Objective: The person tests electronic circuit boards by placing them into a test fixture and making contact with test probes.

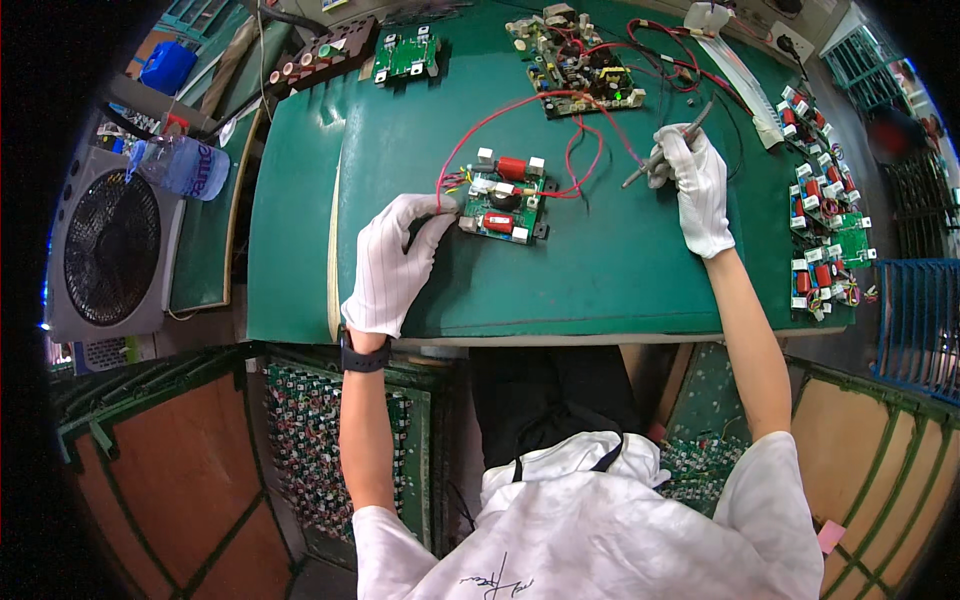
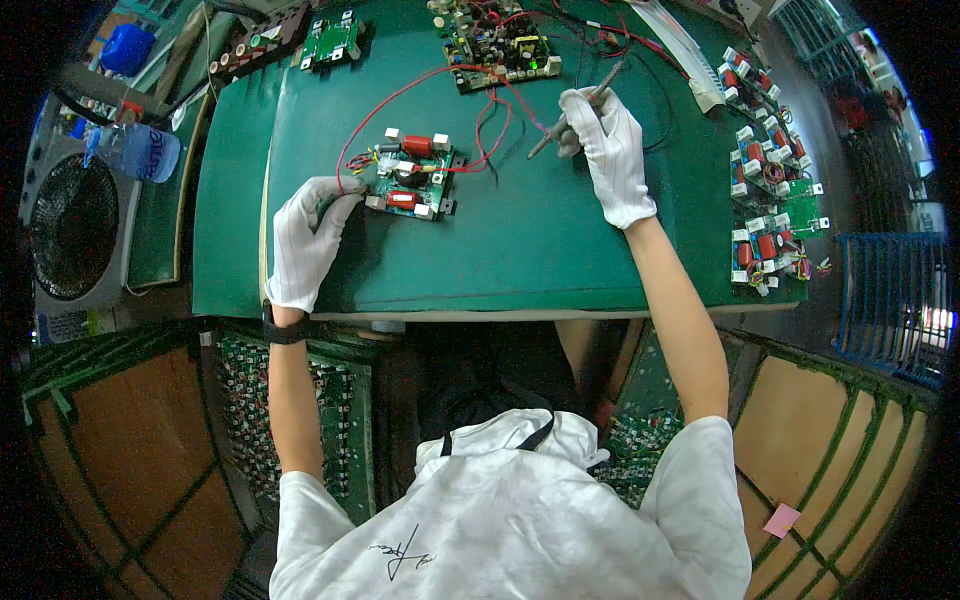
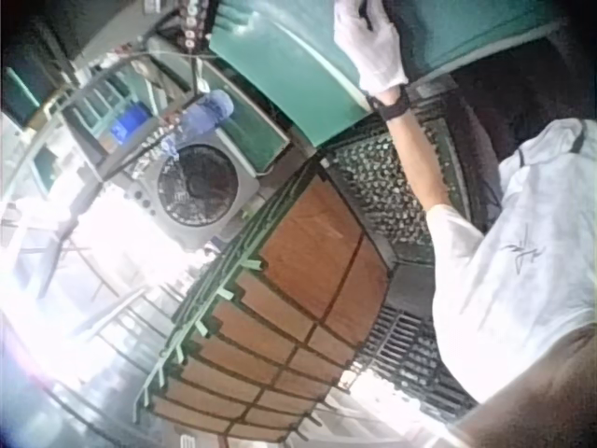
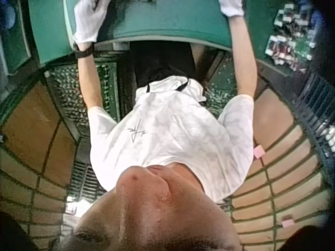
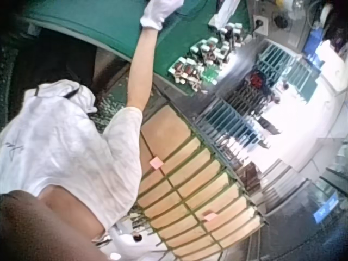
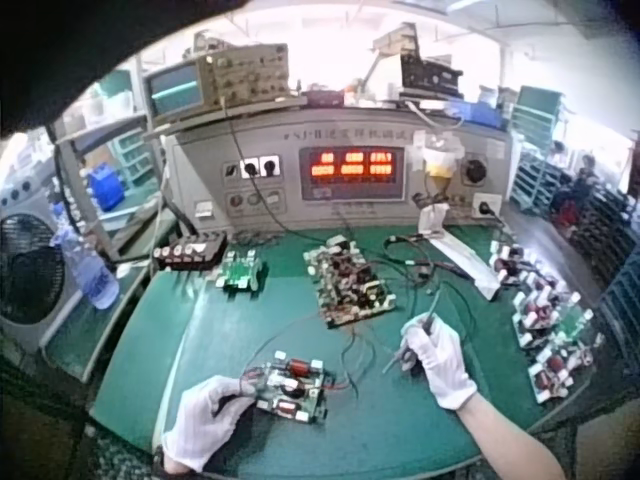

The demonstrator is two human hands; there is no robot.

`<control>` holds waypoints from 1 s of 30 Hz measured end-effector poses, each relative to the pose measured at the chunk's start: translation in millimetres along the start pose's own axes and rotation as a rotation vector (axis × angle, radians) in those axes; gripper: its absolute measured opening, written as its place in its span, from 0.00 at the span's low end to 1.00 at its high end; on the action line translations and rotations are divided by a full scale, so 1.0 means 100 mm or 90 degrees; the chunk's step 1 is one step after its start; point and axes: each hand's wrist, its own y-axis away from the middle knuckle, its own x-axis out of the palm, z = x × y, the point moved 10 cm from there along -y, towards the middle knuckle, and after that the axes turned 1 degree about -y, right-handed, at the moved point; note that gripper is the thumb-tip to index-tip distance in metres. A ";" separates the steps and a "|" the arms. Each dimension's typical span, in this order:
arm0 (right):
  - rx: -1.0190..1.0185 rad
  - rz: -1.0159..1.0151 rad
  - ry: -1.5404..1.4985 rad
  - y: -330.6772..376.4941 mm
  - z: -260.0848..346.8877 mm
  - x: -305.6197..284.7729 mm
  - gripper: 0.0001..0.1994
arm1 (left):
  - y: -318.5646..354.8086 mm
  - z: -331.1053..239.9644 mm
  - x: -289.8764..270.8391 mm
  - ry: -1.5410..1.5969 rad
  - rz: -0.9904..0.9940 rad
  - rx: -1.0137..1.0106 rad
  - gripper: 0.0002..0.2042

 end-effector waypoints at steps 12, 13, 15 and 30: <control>0.001 -0.023 0.015 -0.03 -0.02 0.03 0.16 | -0.17 0.32 -0.05 0.199 -0.045 -0.178 0.11; 0.004 -0.019 0.019 -0.04 -0.04 0.02 0.16 | -0.20 0.30 -0.02 0.263 -0.044 -0.191 0.11; 0.007 -0.016 0.024 -0.04 -0.07 0.00 0.16 | -0.26 0.21 0.03 0.303 -0.027 -0.181 0.11; -0.007 0.020 0.015 -0.03 -0.05 0.03 0.18 | -0.35 0.44 0.33 0.477 0.014 -0.195 0.11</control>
